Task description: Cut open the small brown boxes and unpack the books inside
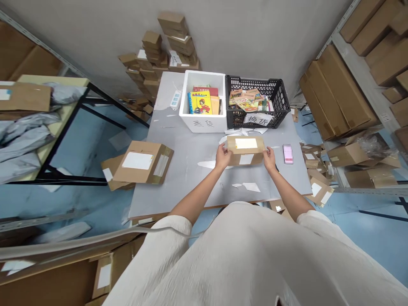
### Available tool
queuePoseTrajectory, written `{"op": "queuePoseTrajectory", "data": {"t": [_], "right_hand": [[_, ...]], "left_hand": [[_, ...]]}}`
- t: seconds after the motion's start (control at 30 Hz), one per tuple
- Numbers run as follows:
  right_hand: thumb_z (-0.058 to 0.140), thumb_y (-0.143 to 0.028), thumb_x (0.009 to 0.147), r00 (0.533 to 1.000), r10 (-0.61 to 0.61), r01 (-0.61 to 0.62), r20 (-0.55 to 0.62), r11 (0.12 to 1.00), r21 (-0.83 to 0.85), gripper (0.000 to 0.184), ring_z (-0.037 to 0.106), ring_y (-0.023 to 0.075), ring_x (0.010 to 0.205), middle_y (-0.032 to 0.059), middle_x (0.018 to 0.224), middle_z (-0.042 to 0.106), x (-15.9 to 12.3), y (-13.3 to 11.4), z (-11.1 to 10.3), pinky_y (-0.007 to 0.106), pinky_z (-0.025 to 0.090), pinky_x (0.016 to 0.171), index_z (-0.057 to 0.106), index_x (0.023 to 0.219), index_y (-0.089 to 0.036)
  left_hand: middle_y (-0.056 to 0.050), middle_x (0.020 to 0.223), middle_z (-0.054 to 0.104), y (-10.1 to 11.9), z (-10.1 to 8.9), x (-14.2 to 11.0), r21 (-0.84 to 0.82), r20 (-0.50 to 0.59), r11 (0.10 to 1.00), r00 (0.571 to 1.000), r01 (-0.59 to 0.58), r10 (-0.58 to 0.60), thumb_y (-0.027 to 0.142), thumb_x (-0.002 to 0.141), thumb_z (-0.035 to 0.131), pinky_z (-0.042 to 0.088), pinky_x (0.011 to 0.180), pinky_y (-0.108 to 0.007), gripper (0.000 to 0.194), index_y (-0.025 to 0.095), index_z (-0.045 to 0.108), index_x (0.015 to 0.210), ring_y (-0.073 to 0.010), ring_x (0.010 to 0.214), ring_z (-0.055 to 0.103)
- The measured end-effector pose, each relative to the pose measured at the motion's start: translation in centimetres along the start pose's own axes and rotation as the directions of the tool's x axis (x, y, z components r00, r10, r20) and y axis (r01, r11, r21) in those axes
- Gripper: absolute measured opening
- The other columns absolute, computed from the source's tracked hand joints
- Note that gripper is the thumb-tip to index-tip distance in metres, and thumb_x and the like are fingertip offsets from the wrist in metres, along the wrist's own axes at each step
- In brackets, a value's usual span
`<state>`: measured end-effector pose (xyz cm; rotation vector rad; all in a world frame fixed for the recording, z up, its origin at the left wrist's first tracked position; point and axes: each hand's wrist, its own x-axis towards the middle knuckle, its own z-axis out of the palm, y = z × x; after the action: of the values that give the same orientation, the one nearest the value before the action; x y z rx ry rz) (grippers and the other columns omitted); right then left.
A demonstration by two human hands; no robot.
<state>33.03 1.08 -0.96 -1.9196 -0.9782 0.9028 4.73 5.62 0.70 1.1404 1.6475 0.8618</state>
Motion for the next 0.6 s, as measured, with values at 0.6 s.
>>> {"op": "queuePoseTrajectory", "data": {"t": [0.6], "right_hand": [[0.073,-0.054,0.088,0.985,-0.083,0.089,0.148,0.996,-0.033,0.065,0.078,0.0312,0.11,0.0141,0.131,0.084,-1.6,5.0,-0.1,0.049,0.064,0.106,0.075,0.143,-0.02]], "left_hand": [[-0.016,0.144,0.067,-2.3,-0.6,-3.9,0.555,0.268,0.728,0.915,-0.402,0.301,0.007,0.098,0.054,0.051,0.118,-0.054,0.046,0.027,0.07,0.136,-0.0382,0.139,0.06]]}}
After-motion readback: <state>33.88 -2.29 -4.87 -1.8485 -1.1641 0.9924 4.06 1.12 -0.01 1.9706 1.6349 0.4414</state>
